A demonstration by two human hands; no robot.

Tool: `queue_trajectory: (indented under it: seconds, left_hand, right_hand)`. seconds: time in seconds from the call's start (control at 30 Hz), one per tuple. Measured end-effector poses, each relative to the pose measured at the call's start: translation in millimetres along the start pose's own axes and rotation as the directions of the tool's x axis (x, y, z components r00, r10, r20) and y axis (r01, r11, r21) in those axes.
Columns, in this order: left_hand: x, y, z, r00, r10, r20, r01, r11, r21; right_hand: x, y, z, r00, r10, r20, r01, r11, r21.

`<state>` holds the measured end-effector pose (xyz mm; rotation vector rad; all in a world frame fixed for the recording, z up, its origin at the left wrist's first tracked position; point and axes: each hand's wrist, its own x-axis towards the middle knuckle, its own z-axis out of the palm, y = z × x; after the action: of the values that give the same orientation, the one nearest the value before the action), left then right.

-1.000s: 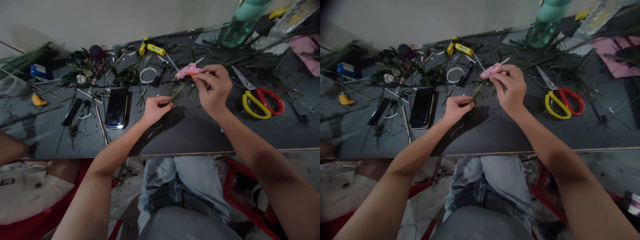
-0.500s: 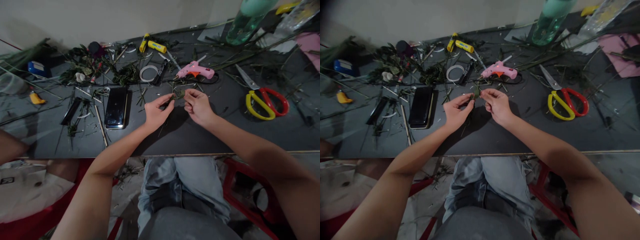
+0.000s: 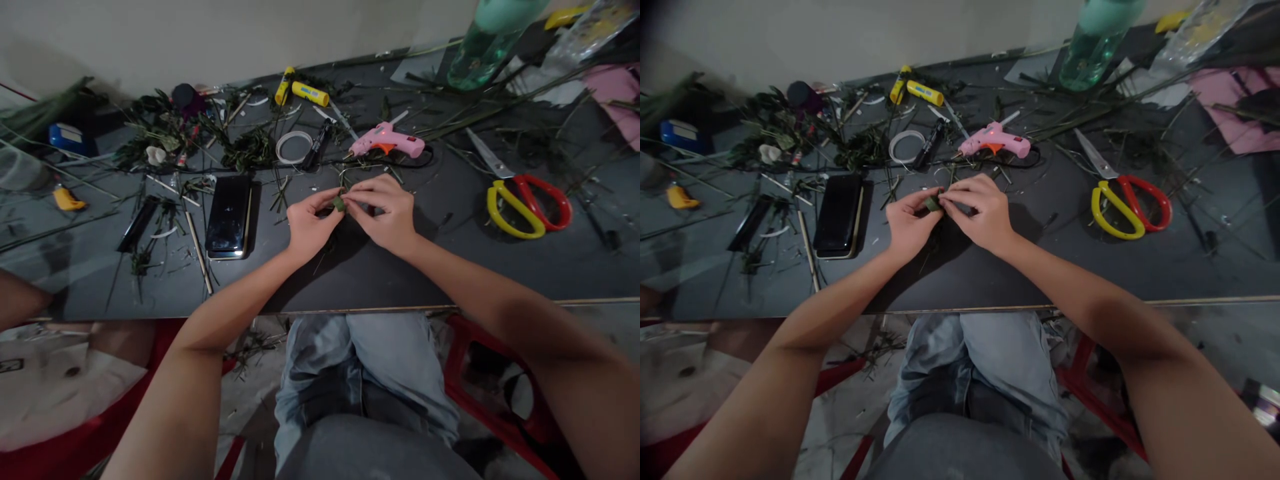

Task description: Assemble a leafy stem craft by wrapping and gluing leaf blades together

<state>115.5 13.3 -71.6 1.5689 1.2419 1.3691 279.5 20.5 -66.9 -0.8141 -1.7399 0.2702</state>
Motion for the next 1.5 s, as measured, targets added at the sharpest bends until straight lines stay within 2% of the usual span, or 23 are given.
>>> queue_trajectory:
  seconds: [0.07,0.13,0.2,0.3,0.43,0.57,0.63,0.7,0.8,0.87,1.03,1.1,1.17,1.27,1.33,1.43,1.5]
  left_hand:
    - [1,-1,0,1.0,-0.003,-0.006,0.003,1.0,-0.002]
    - [2,-2,-1,1.0,0.003,-0.002,-0.003,1.0,-0.014]
    - [1,-1,-1,1.0,0.008,0.002,-0.008,0.999,-0.039]
    - [-3,1,1,1.0,0.022,-0.009,-0.023,0.998,-0.057]
    - [-7,7,6,0.998,0.033,-0.055,-0.035,0.999,-0.039]
    - [-8,10,8,0.998,0.015,-0.058,-0.02,0.995,-0.095]
    - [-8,11,9,0.999,-0.009,-0.033,0.004,0.988,-0.155]
    - [-8,12,9,0.999,-0.048,-0.001,0.046,0.976,-0.215]
    - [-10,13,11,0.991,-0.127,0.049,0.136,0.953,-0.27]
    - [-11,14,12,0.982,-0.169,0.089,0.188,0.934,-0.303]
    - [-10,17,14,0.96,-0.229,0.159,0.275,0.869,-0.411]
    - [-9,19,14,0.954,-0.232,0.19,0.293,0.858,-0.421]
    - [-8,20,14,0.946,-0.217,0.239,0.304,0.849,-0.432]
    - [-8,21,15,0.936,-0.194,0.294,0.318,0.824,-0.469]
    - [-9,20,16,0.932,-0.205,0.299,0.332,0.814,-0.476]
    - [-9,18,16,0.934,-0.229,0.275,0.338,0.817,-0.468]
    - [-8,15,16,0.942,-0.221,0.251,0.319,0.819,-0.477]
  right_hand:
    - [-1,1,-1,0.996,-0.087,0.018,0.088,0.996,-0.017]
    - [-1,0,-1,0.994,-0.103,0.032,0.103,0.995,0.003]
    - [-1,-1,-1,0.999,-0.033,0.039,0.031,0.997,0.066]
    - [-2,-2,2,0.984,0.179,0.022,-0.18,0.956,0.232]
    - [-4,0,13,0.897,0.438,0.056,-0.4,0.755,0.519]
    - [-5,3,19,0.809,0.566,0.16,-0.489,0.496,0.717]
    - [-4,5,19,0.782,0.582,0.222,-0.525,0.422,0.739]
    - [-3,9,17,0.802,0.545,0.243,-0.528,0.459,0.714]
    - [-3,14,16,0.865,0.482,0.143,-0.463,0.654,0.598]
    - [-4,16,18,0.884,0.464,0.06,-0.43,0.754,0.497]
    - [-7,8,17,0.918,0.393,-0.044,-0.336,0.834,0.437]
    - [-5,2,11,0.944,0.316,-0.09,-0.272,0.905,0.327]
    - [-2,-2,4,0.974,0.187,-0.125,-0.169,0.975,0.145]
    - [-1,-4,-6,0.995,0.019,-0.098,-0.027,0.996,-0.08]
    - [-2,-3,-8,0.999,-0.014,-0.051,0.006,0.986,-0.167]
    - [-5,2,-5,0.999,-0.028,0.027,0.034,0.969,-0.245]
    - [-5,6,-2,0.996,-0.063,0.067,0.076,0.971,-0.225]
